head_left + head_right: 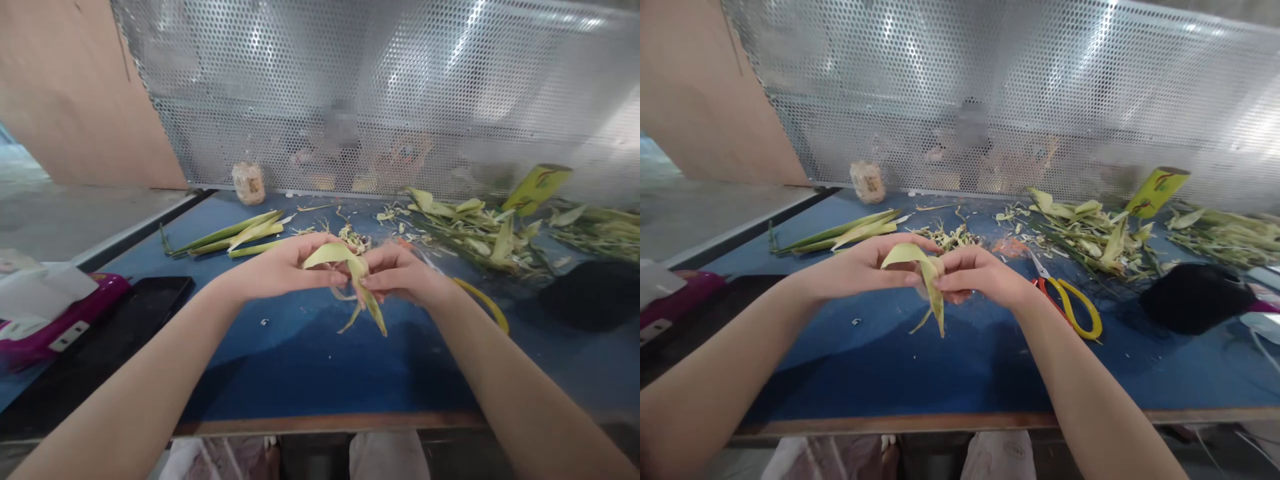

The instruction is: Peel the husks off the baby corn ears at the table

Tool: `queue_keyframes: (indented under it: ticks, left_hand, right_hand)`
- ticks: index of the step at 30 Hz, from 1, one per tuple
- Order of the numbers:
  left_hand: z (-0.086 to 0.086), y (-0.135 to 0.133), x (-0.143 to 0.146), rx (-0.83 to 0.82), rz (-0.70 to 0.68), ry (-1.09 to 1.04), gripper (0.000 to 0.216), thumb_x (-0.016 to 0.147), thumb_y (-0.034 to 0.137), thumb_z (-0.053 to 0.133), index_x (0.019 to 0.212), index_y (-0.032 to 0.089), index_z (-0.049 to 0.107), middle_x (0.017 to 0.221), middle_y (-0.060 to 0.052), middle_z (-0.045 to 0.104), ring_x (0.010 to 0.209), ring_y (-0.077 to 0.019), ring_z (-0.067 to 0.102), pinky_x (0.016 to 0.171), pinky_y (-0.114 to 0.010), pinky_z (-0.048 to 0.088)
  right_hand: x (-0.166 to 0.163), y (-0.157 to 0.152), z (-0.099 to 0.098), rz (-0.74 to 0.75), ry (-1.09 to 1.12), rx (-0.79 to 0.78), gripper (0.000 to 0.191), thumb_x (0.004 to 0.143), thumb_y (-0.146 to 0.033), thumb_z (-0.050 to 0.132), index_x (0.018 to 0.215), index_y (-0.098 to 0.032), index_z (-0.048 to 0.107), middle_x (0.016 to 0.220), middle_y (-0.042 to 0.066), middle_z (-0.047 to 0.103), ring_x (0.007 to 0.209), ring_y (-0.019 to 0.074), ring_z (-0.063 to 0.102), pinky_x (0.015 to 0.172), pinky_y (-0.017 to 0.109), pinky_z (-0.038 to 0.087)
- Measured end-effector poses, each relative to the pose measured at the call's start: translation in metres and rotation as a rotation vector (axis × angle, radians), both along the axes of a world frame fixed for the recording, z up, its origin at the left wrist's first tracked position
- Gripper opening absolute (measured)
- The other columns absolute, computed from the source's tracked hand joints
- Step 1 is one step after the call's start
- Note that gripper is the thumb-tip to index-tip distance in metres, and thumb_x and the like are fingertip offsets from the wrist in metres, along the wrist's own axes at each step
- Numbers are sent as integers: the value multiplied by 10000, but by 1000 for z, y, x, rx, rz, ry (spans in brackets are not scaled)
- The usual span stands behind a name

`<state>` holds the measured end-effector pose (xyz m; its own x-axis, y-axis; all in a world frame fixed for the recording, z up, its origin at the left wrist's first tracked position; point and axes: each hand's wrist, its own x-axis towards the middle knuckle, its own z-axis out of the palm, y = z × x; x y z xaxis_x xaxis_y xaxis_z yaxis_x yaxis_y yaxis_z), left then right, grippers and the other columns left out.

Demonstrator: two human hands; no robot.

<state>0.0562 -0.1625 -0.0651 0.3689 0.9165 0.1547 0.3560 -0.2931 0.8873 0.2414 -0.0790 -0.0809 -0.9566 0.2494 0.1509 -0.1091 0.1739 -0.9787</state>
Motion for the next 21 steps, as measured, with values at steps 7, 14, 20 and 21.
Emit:
queue_keyframes:
  ticks: [7,14,20,21]
  left_hand:
    - [3,-5,3,142,50,14,290,695,209,612,981,184,569,828,-13,633,651,-98,581,521,-158,409]
    - [2,-6,5,104,28,-31,282,694,182,604,974,183,571,712,10,625,567,-85,572,466,-151,390]
    - [0,-3,1,-18,0,-139,259,740,223,567,994,175,542,717,-7,631,602,-112,595,555,-211,457]
    - [-1,-2,0,-44,0,-171,261,755,244,552,1003,165,533,702,-11,627,591,-114,593,557,-221,460]
  right_hand:
    - [2,-12,7,64,8,62,152,749,-225,545,673,-117,620,498,-22,483,444,48,428,420,169,337]
    - [2,-15,7,81,-24,83,128,752,-221,543,687,-137,614,508,-27,511,455,48,443,447,164,369]
    - [2,-3,2,-22,-35,63,113,734,-216,548,684,-144,619,551,-15,535,451,49,414,425,179,329]
    - [2,0,1,-73,-40,56,112,729,-213,549,668,-145,614,539,-17,522,451,50,404,426,184,321]
